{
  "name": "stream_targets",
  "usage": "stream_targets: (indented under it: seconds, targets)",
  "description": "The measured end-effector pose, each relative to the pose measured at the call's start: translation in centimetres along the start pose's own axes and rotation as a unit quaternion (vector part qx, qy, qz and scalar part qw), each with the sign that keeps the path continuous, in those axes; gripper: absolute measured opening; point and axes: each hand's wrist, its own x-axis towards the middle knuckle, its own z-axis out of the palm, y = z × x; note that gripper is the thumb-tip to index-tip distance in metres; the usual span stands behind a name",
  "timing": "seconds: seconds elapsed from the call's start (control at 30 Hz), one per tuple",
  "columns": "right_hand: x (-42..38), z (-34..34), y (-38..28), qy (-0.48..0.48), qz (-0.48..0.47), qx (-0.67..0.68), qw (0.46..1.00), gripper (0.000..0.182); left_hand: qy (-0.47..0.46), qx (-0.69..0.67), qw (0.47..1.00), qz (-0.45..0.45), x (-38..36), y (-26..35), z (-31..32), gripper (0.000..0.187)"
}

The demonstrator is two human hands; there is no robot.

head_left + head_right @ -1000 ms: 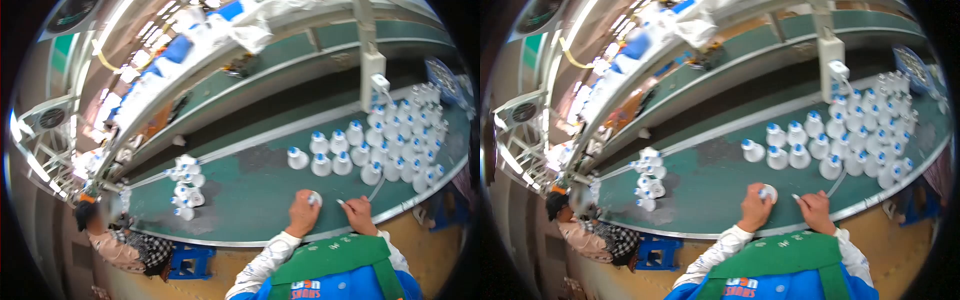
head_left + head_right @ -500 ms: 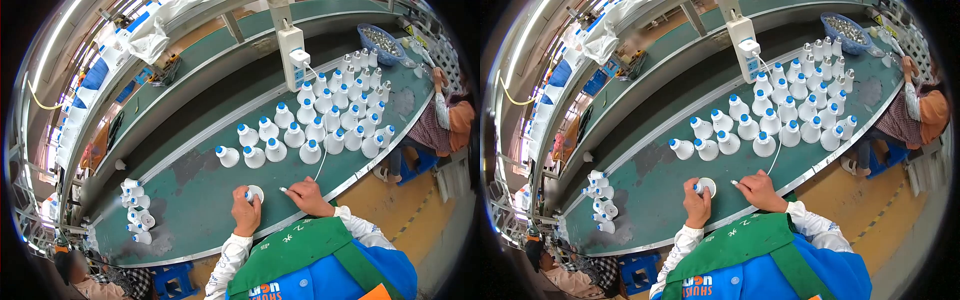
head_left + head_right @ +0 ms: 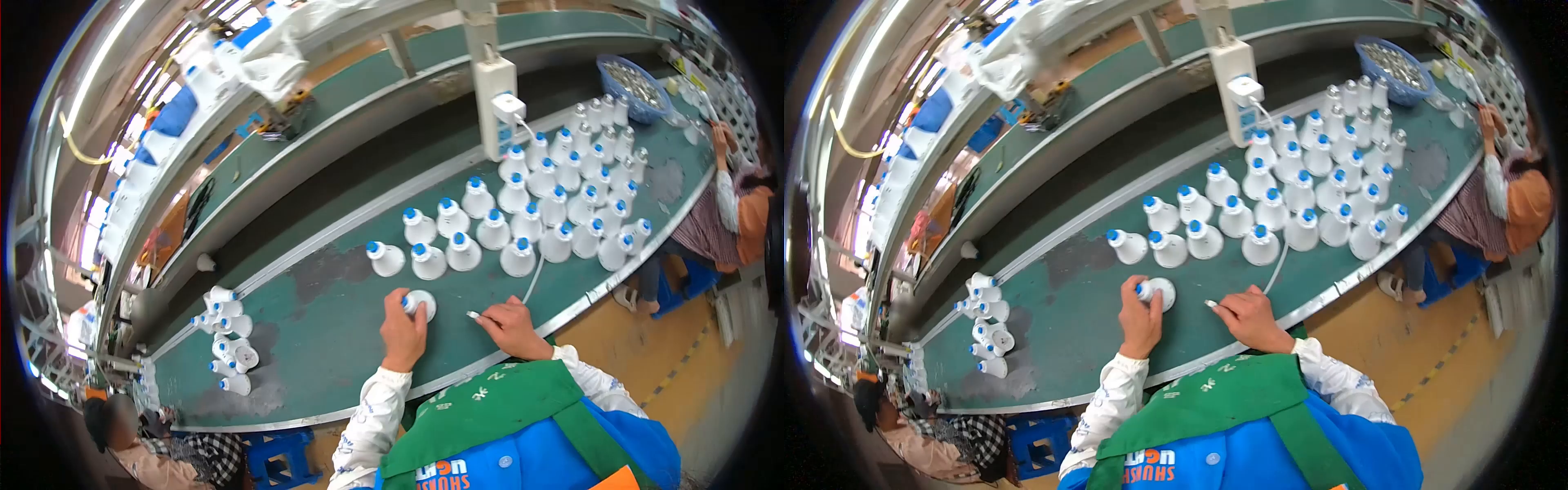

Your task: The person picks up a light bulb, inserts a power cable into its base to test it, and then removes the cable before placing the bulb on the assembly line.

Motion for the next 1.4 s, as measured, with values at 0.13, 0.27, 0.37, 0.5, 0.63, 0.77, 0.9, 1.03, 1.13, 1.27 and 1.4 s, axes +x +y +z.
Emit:
stream_targets:
  seconds: [0.13, 0.27, 0.37, 0.5, 0.63, 0.77, 0.9, 1.03, 1.13, 1.27, 1.4]
  targets:
    - [0.1, 0.2, -0.2, -0.023, 0.035, -0.009, 0.999, 0.016, -0.009, 0.014, 0.999, 0.027, 2.6, -1.6, 1.5, 0.047]
    - [0.3, 0.2, -0.6, -0.023, 0.036, -0.022, 0.999, 0.015, 0.009, 0.018, 0.984, 0.179, 4.0, -2.5, -2.3, 0.06]
    - [0.5, 0.4, -0.8, -0.025, 0.027, -0.024, 0.999, 0.014, 0.151, 0.152, 0.962, 0.166, 4.6, -6.8, -8.9, 0.062]
    - [0.3, 0.9, -0.3, -0.042, 0.059, -0.032, 0.997, 0.019, 0.346, 0.302, 0.888, -0.036, 2.8, -18.1, -19.0, 0.063]
    - [-0.1, 1.3, 0.5, -0.04, 0.062, -0.027, 0.997, 0.019, 0.37, 0.318, 0.831, -0.266, -1.9, -25.1, -26.2, 0.06]
    - [0.0, 1.2, 0.3, -0.048, 0.065, -0.028, 0.996, 0.018, 0.22, 0.38, 0.865, -0.241, -5.7, -27.9, -28.2, 0.06]
    - [-0.1, 1.3, 0.5, -0.039, 0.039, -0.041, 0.998, 0.017, 0.13, 0.378, 0.846, -0.352, -4.8, -23.7, -28.9, 0.061]
    - [-0.1, 1.1, 0.5, -0.035, 0.042, -0.031, 0.998, 0.017, 0.108, 0.297, 0.893, -0.322, -4.8, -23.3, -28.1, 0.064]
    - [0.0, 1.0, 0.2, -0.033, 0.039, -0.023, 0.998, 0.017, 0.034, 0.254, 0.932, -0.257, -3.6, -18.9, -25.5, 0.066]
    - [0.0, 0.8, 0.2, -0.044, 0.026, -0.026, 0.998, 0.017, 0.012, 0.214, 0.975, -0.066, -2.1, -12.1, -19.9, 0.059]
    - [-0.2, 0.8, 0.5, -0.039, 0.029, -0.016, 0.999, 0.019, -0.142, 0.172, 0.973, 0.062, -0.5, -4.0, -15.4, 0.057]
